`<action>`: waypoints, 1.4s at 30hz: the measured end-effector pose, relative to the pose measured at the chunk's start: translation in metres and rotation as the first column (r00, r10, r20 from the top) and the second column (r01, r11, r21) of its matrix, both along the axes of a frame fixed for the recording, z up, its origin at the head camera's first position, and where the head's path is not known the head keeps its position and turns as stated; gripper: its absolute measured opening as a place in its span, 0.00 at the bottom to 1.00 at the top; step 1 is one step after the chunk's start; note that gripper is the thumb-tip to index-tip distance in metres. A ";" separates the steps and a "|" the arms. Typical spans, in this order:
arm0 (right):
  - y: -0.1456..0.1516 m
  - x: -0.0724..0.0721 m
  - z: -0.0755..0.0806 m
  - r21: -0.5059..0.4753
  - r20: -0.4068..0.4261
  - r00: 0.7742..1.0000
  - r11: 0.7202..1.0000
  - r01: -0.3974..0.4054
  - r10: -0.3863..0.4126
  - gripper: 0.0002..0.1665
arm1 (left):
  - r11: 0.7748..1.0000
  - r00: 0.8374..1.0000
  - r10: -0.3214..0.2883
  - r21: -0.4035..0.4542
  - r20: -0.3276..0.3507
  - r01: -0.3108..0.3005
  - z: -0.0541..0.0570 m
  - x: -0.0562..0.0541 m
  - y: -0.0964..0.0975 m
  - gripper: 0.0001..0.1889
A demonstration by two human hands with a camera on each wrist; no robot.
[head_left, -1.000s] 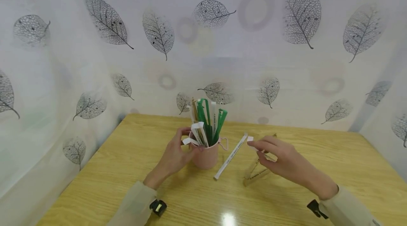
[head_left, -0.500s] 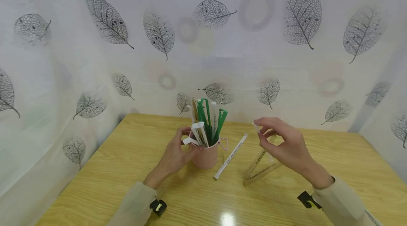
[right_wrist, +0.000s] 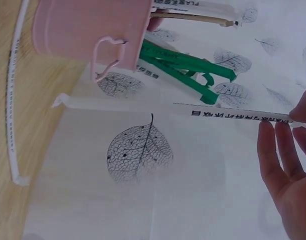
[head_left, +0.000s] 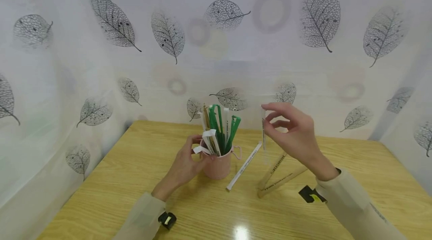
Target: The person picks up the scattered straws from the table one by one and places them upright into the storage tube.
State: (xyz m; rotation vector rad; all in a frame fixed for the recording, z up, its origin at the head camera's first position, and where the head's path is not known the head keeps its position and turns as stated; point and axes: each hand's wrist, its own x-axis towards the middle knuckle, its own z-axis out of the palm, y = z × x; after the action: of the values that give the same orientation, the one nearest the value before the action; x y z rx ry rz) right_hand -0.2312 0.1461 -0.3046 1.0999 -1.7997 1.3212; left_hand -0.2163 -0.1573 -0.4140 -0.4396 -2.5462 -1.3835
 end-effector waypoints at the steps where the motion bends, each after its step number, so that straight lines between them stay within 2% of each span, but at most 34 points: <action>1: -0.004 0.000 0.003 -0.015 0.009 1.000 1.000 -0.003 0.003 0.27 | 1.000 1.000 -0.002 0.001 -0.001 0.002 0.000 0.000 0.000 0.36; 7: -0.026 -0.004 0.019 -0.119 0.034 0.996 0.990 -0.074 0.078 0.28 | 1.000 1.000 -0.003 0.000 -0.004 0.003 0.000 0.000 0.000 0.36; 11: -0.039 -0.006 0.025 -0.168 0.019 0.992 0.978 -0.120 0.125 0.27 | 1.000 1.000 -0.001 -0.004 -0.006 0.001 -0.001 0.000 0.000 0.36; 16: -0.053 -0.007 0.026 -0.190 -0.003 0.992 0.974 -0.122 0.124 0.25 | 1.000 1.000 -0.005 -0.007 -0.020 0.005 -0.001 0.000 0.000 0.36; 23: -0.063 -0.011 0.010 -0.118 -0.009 0.995 0.988 -0.095 0.095 0.23 | 1.000 1.000 -0.010 -0.001 -0.025 0.010 0.000 0.000 0.000 0.36; 33: -0.063 -0.012 -0.017 -0.033 0.044 0.995 0.996 -0.087 0.088 0.23 | 1.000 1.000 -0.004 0.013 -0.001 0.004 0.000 0.002 0.000 0.36; 39: -0.062 -0.011 -0.033 0.012 0.097 0.994 0.998 -0.054 0.053 0.22 | 1.000 1.000 -0.013 0.016 0.003 0.013 0.002 0.002 0.000 0.36; 42: -0.061 -0.011 -0.040 0.040 0.099 0.995 0.999 -0.036 0.032 0.23 | 1.000 1.000 -0.014 0.013 0.001 0.014 0.001 0.001 0.001 0.36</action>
State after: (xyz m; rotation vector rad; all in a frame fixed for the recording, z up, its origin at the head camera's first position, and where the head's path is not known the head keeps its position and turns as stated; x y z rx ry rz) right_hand -0.2423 0.0847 -0.3451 1.1091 -1.8948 1.3850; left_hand -0.2151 -0.1563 -0.4131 -0.4549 -2.5380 -1.4043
